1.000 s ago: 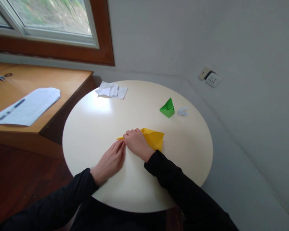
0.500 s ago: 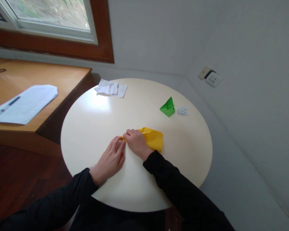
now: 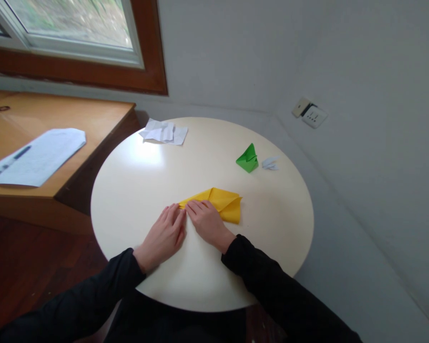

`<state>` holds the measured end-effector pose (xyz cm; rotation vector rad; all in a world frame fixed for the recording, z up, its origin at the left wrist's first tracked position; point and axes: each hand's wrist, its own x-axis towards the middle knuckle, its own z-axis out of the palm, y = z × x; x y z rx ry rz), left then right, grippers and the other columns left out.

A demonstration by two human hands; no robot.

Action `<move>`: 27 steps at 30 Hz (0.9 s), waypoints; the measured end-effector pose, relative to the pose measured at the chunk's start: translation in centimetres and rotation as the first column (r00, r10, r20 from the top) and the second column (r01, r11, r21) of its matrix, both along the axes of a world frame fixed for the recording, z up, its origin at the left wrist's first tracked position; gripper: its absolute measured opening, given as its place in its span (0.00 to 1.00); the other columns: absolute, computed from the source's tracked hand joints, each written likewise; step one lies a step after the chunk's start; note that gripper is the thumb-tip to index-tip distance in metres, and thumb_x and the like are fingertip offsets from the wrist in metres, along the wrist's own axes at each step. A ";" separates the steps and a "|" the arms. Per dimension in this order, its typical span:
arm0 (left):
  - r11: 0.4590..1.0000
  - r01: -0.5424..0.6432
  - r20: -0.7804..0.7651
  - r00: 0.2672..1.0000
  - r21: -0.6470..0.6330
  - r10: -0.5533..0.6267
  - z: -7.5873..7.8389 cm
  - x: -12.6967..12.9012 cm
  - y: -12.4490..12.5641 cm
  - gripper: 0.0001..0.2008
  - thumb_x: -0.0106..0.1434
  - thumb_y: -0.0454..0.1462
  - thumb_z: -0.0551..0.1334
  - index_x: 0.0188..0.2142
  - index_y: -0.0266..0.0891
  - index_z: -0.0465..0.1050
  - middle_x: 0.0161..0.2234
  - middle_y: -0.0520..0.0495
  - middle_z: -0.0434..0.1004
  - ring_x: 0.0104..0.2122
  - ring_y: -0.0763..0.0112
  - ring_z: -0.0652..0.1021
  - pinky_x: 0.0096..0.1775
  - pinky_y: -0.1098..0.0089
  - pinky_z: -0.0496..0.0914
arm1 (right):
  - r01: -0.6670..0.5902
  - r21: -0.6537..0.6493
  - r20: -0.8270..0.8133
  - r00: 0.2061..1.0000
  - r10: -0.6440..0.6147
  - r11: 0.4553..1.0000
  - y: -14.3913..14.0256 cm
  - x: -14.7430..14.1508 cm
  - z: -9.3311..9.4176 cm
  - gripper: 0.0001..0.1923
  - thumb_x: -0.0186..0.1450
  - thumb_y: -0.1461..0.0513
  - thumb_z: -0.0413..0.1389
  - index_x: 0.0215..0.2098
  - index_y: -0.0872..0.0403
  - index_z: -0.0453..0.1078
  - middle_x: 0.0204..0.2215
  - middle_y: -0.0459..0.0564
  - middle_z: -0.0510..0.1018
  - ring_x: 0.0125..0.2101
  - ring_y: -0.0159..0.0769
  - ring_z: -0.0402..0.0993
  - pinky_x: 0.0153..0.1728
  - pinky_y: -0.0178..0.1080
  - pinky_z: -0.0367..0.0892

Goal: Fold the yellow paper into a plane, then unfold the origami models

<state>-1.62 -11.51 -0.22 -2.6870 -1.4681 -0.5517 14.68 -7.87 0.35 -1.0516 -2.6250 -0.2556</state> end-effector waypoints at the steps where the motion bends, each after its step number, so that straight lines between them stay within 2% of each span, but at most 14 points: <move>1: 1.000 0.005 0.001 1.000 -0.007 -0.005 0.1 0.0 0.1 0.20 0.60 0.32 0.50 0.52 0.28 0.60 0.51 0.28 0.64 0.54 0.49 0.65 0.53 0.49 0.61 | 0.002 -0.006 -0.017 1.000 -0.002 1.000 -0.2 0.1 -0.3 0.16 0.67 0.70 0.44 0.48 0.59 0.69 0.47 0.55 0.75 0.49 0.38 0.69 0.47 0.42 0.63; 5: 1.000 0.009 -0.014 1.000 -0.022 -0.009 0.6 0.2 0.4 0.20 0.59 0.32 0.51 0.51 0.26 0.61 0.48 0.31 0.67 0.51 0.52 0.66 0.53 0.51 0.61 | 0.014 -0.051 -0.042 0.999 -0.016 0.999 -0.7 0.4 -0.7 0.19 0.66 0.70 0.42 0.52 0.60 0.66 0.52 0.54 0.72 0.54 0.38 0.65 0.54 0.43 0.60; 9: 1.000 0.001 -0.035 0.999 -0.005 -0.001 0.7 0.2 0.6 0.23 0.62 0.34 0.50 0.56 0.27 0.56 0.46 0.33 0.68 0.48 0.55 0.67 0.52 0.52 0.61 | 0.015 -0.119 -0.021 1.000 -0.018 0.993 -1.1 0.5 -0.2 0.21 0.68 0.67 0.40 0.57 0.62 0.61 0.57 0.56 0.67 0.58 0.38 0.60 0.57 0.45 0.56; 12: 1.000 -0.004 -0.084 0.996 0.024 0.006 0.7 0.2 0.6 0.23 0.63 0.37 0.50 0.55 0.25 0.58 0.47 0.32 0.67 0.49 0.54 0.67 0.52 0.53 0.61 | 0.046 -0.153 -0.019 0.999 -0.049 0.987 -1.4 0.7 0.1 0.22 0.70 0.64 0.39 0.59 0.63 0.58 0.58 0.57 0.64 0.60 0.39 0.57 0.59 0.45 0.55; 17: 0.997 -0.012 -0.125 0.992 0.074 0.021 0.5 0.1 0.6 0.23 0.63 0.37 0.50 0.54 0.23 0.60 0.46 0.30 0.67 0.48 0.52 0.67 0.52 0.53 0.61 | 0.149 -0.180 -0.025 0.987 -0.156 0.972 -1.5 2.0 -0.2 0.23 0.71 0.60 0.37 0.59 0.62 0.58 0.58 0.56 0.63 0.60 0.38 0.56 0.59 0.45 0.54; 22: 0.996 -0.017 -0.106 0.994 0.089 0.027 0.6 0.1 0.6 0.21 0.63 0.37 0.51 0.53 0.25 0.61 0.44 0.33 0.68 0.47 0.54 0.68 0.52 0.53 0.61 | 0.305 -0.188 -0.016 0.949 -0.314 0.934 -1.2 5.2 -1.0 0.23 0.71 0.60 0.36 0.58 0.61 0.60 0.58 0.57 0.64 0.59 0.39 0.58 0.59 0.49 0.51; 24: 0.998 -0.028 -0.076 0.997 0.065 0.033 0.8 0.2 1.0 0.18 0.64 0.36 0.50 0.51 0.28 0.64 0.41 0.35 0.69 0.44 0.56 0.69 0.50 0.54 0.64 | 0.356 -0.189 -0.021 0.930 -0.366 0.915 -1.3 6.3 -1.3 0.23 0.71 0.61 0.36 0.58 0.60 0.60 0.58 0.58 0.64 0.59 0.40 0.59 0.59 0.51 0.51; 27: 0.997 -0.066 -0.022 0.998 -0.028 0.065 1.5 0.4 2.4 0.12 0.64 0.34 0.49 0.42 0.34 0.69 0.37 0.39 0.69 0.38 0.60 0.71 0.42 0.59 0.68 | 0.383 -0.184 -0.044 0.917 -0.396 0.906 -1.5 6.9 -1.5 0.23 0.71 0.61 0.36 0.58 0.61 0.60 0.58 0.58 0.64 0.59 0.41 0.59 0.59 0.52 0.51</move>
